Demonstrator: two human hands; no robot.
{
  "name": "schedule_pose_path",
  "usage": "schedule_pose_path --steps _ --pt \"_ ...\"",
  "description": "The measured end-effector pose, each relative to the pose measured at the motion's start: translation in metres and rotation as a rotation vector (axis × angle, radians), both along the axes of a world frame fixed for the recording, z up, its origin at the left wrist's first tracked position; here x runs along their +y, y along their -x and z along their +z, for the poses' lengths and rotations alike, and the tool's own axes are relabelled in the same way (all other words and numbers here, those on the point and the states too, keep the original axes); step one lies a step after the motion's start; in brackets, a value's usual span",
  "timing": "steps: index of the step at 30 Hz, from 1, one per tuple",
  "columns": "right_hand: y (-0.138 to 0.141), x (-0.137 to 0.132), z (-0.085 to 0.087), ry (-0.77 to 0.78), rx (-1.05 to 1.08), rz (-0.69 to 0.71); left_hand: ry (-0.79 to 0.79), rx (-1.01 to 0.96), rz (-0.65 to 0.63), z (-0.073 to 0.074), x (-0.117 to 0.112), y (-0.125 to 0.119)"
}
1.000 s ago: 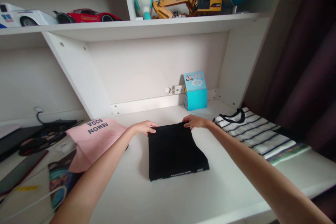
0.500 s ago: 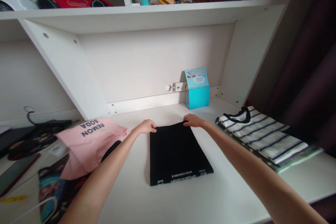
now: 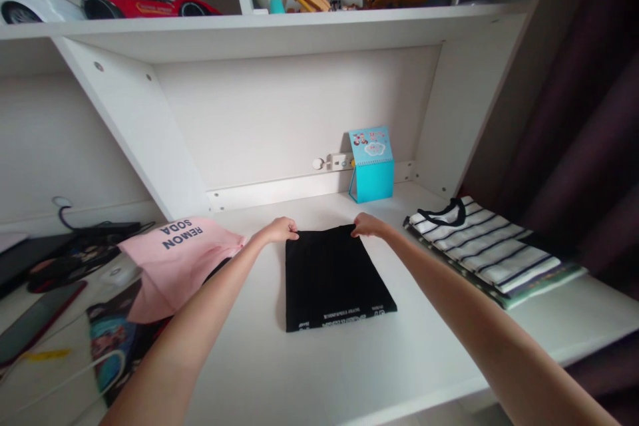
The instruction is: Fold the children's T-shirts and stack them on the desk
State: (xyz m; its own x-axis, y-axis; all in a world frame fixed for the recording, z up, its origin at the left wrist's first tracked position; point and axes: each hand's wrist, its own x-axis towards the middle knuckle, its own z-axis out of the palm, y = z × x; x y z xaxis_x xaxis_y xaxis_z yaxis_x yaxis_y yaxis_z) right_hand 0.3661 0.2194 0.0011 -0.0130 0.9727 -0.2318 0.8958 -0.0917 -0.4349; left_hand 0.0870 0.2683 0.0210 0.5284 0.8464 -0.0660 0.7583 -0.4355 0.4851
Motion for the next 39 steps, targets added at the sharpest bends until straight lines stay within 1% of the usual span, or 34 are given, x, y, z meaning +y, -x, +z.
schedule_pose_path --steps 1,3,6,8,9,10,11,12,13,14,15,17,18,19,20,22,23,25,27,28,30,31,33,36,39 --pt "-0.001 -0.003 0.008 -0.049 0.018 -0.01 -0.013 -0.013 -0.011 0.009 -0.002 -0.001" --pt "-0.006 -0.011 0.032 -0.188 0.059 -0.026 -0.07 -0.06 -0.041 0.031 -0.009 -0.001" --pt "-0.019 -0.033 0.076 -0.434 0.121 -0.043 -0.246 -0.206 -0.098 0.073 -0.028 0.0" --pt "-0.022 -0.059 0.101 -0.667 0.185 -0.034 -0.386 -0.302 -0.115 0.1 -0.046 0.001" --pt "-0.021 -0.076 0.11 -0.804 0.212 -0.025 -0.446 -0.329 -0.112 0.11 -0.054 0.002" --pt "-0.016 -0.096 0.115 -0.939 0.226 -0.006 -0.501 -0.34 -0.106 0.116 -0.062 0.003" --pt "-0.01 -0.116 0.117 -1.051 0.225 0.022 -0.545 -0.336 -0.11 0.119 -0.069 0.005" --pt "-0.001 -0.137 0.116 -1.118 0.209 0.064 -0.573 -0.317 -0.128 0.117 -0.073 0.007" --pt "0.01 -0.157 0.112 -1.124 0.185 0.127 -0.582 -0.287 -0.159 0.11 -0.076 0.009" --pt "0.02 -0.176 0.107 -1.075 0.168 0.23 -0.574 -0.244 -0.198 0.1 -0.077 0.012" --pt "0.03 -0.192 0.101 -0.978 0.159 0.367 -0.549 -0.185 -0.239 0.087 -0.076 0.016" --pt "0.042 -0.214 0.089 -0.717 0.164 0.632 -0.465 -0.032 -0.282 0.058 -0.073 0.023" --pt "0.044 -0.218 0.083 -0.592 0.172 0.717 -0.425 0.043 -0.274 0.045 -0.073 0.025" --pt "0.042 -0.218 0.076 -0.494 0.18 0.754 -0.394 0.102 -0.258 0.033 -0.075 0.026" --pt "0.037 -0.213 0.07 -0.436 0.184 0.737 -0.375 0.133 -0.24 0.025 -0.081 0.025" --pt "0.022 -0.193 0.053 -0.416 0.164 0.603 -0.374 0.104 -0.234 0.015 -0.103 0.014" --pt "0.014 -0.18 0.044 -0.424 0.136 0.531 -0.383 0.066 -0.261 0.012 -0.119 0.006" --pt "-0.002 -0.154 0.021 -0.44 0.077 0.426 -0.395 0.01 -0.365 0.01 -0.156 -0.013" --pt "-0.012 -0.134 0.0 -0.423 0.04 0.397 -0.386 0.028 -0.49 0.007 -0.191 -0.029" --pt "-0.015 -0.128 -0.01 -0.415 0.028 0.394 -0.376 0.052 -0.532 0.004 -0.204 -0.033" --pt "-0.019 -0.127 -0.023 -0.42 0.001 0.37 -0.361 0.097 -0.554 -0.001 -0.219 -0.035" --pt "-0.019 -0.132 -0.027 -0.432 -0.019 0.35 -0.36 0.111 -0.535 -0.004 -0.22 -0.032" --pt "-0.015 -0.149 -0.032 -0.467 -0.069 0.303 -0.372 0.122 -0.467 -0.01 -0.213 -0.021" --pt "0.002 -0.187 -0.032 -0.506 -0.168 0.248 -0.405 0.131 -0.351 -0.019 -0.186 0.0" --pt "0.028 -0.224 -0.023 -0.498 -0.191 0.263 -0.415 0.2 -0.208 -0.026 -0.157 0.012"
